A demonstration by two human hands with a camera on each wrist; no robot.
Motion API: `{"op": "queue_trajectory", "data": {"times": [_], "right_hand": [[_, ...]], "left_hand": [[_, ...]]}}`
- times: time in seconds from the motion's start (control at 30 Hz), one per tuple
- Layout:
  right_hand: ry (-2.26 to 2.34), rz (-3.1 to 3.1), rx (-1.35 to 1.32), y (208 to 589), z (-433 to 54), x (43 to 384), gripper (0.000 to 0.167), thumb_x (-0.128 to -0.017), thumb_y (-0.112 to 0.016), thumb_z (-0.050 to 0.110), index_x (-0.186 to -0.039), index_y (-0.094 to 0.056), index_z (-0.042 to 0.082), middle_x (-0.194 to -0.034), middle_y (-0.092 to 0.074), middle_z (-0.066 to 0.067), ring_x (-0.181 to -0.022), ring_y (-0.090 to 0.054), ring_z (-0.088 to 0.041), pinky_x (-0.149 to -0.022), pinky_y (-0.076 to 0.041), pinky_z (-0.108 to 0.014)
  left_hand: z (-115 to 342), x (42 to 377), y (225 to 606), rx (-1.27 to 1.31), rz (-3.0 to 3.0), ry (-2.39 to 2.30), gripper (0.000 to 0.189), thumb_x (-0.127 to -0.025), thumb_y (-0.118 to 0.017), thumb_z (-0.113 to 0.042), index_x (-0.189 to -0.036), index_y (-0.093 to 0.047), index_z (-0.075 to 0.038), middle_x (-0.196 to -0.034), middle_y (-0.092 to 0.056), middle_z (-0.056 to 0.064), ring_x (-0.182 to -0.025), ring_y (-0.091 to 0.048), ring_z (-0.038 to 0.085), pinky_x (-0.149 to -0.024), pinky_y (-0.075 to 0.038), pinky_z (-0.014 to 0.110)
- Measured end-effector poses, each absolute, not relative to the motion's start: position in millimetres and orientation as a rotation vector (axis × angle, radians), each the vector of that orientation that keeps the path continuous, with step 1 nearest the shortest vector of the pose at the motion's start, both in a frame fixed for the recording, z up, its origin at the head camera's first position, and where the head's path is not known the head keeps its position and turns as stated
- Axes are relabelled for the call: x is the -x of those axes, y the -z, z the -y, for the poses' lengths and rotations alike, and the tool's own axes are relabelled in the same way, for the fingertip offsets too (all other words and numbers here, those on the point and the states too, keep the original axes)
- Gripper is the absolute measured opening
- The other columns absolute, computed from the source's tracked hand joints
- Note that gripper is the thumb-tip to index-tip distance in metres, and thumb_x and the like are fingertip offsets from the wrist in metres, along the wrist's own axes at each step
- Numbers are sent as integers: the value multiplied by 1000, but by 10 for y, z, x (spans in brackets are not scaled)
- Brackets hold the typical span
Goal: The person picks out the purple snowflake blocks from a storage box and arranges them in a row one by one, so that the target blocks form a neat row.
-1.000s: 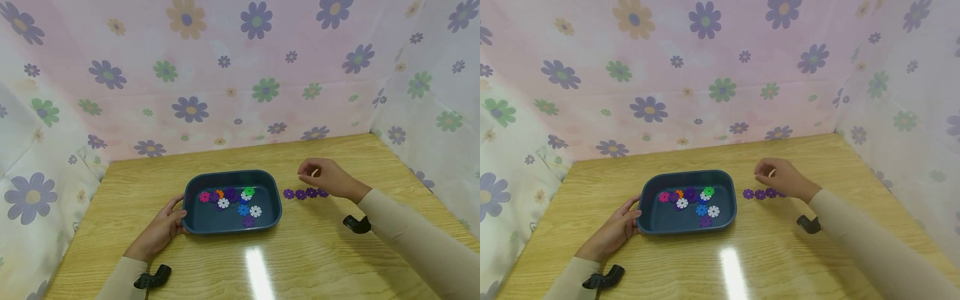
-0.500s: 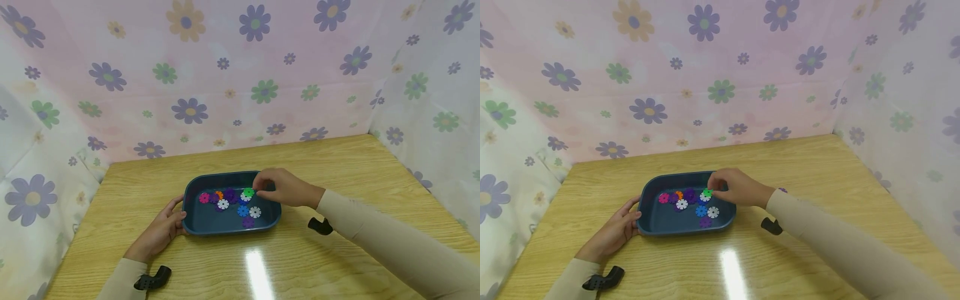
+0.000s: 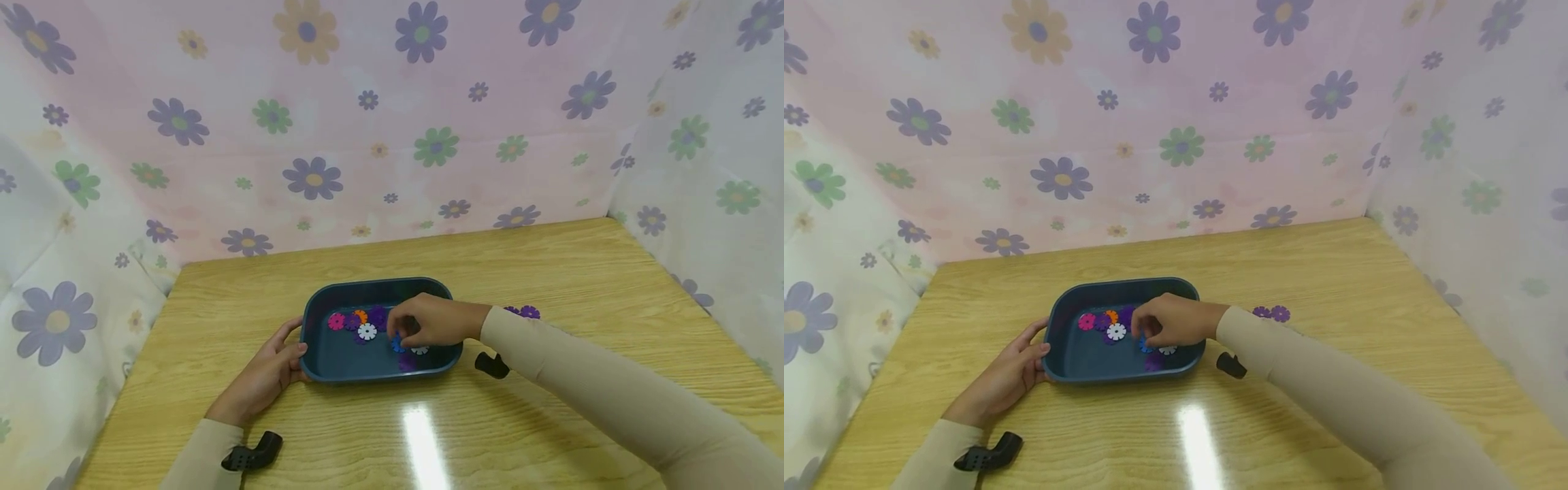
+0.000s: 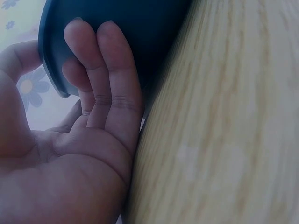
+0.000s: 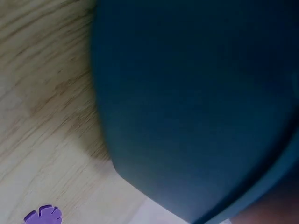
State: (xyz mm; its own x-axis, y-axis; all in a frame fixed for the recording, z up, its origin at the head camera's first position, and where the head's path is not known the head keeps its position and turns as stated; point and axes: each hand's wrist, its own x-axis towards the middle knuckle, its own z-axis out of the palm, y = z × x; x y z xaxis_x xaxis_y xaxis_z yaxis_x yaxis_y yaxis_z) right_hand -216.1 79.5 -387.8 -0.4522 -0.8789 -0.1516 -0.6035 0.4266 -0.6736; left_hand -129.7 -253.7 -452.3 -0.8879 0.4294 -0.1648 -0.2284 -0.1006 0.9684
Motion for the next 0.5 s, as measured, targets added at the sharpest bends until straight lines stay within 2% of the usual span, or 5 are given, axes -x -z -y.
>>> {"op": "queue_trajectory", "data": {"times": [0.5], "right_hand": [[402, -2173, 1228, 3999, -717, 2169, 25, -89, -77, 14, -108, -65, 25, -81, -56, 4, -72, -47, -5, -67, -42, -21]], "left_hand": [[2530, 1297, 4506, -201, -1743, -2037, 68, -107, -45, -15, -159, -1, -7, -114, -71, 3, -93, -71, 14, -81, -58, 30]]}}
